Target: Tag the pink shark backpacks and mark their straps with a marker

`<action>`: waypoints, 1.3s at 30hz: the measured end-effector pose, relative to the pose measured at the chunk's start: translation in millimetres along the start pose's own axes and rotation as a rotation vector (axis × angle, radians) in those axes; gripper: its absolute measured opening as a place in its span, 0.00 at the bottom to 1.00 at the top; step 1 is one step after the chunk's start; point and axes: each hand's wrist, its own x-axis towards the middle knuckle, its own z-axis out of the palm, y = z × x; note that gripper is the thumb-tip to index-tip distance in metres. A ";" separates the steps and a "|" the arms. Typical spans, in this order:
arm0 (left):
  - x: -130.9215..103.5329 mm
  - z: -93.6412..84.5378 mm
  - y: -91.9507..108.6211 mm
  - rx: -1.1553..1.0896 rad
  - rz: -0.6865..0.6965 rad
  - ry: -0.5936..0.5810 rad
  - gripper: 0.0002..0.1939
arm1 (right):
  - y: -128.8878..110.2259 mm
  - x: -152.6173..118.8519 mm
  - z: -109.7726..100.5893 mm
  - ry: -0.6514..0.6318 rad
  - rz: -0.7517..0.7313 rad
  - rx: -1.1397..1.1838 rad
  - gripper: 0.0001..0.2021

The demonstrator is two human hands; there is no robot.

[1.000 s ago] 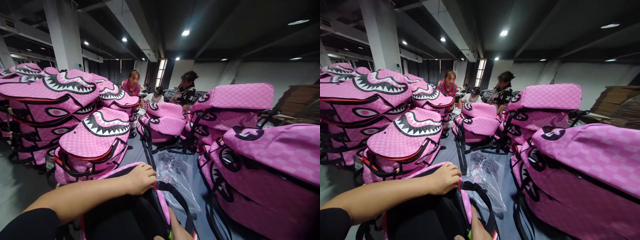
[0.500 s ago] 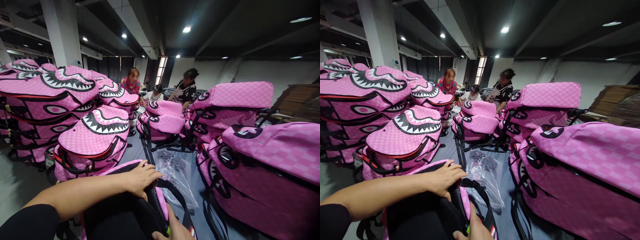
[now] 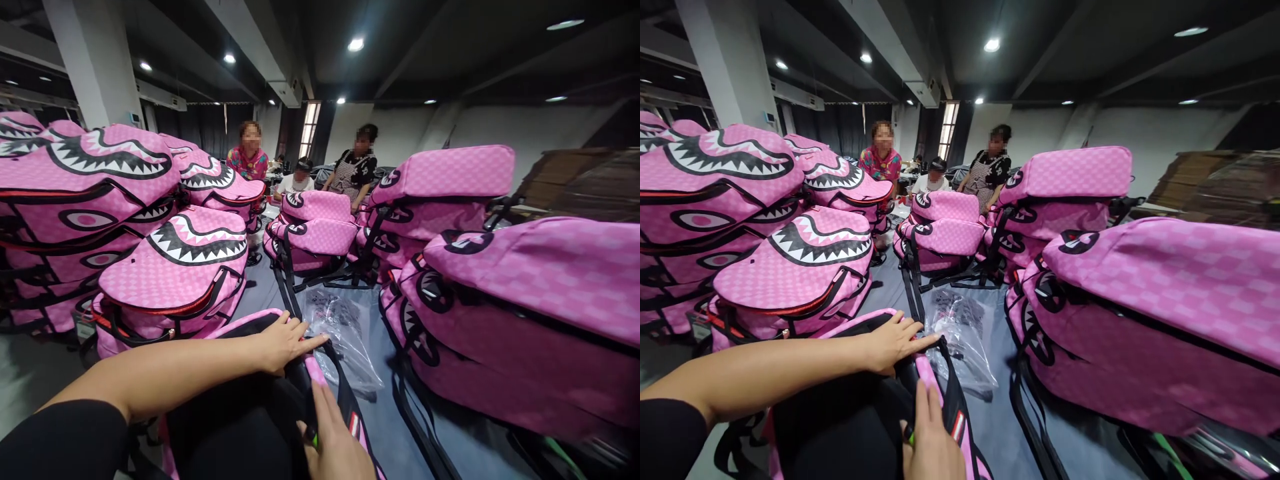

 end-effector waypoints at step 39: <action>-4.9 37.6 2.5 0.023 -0.063 0.145 0.52 | -30.7 64.5 -33.3 -0.017 0.058 -0.285 0.22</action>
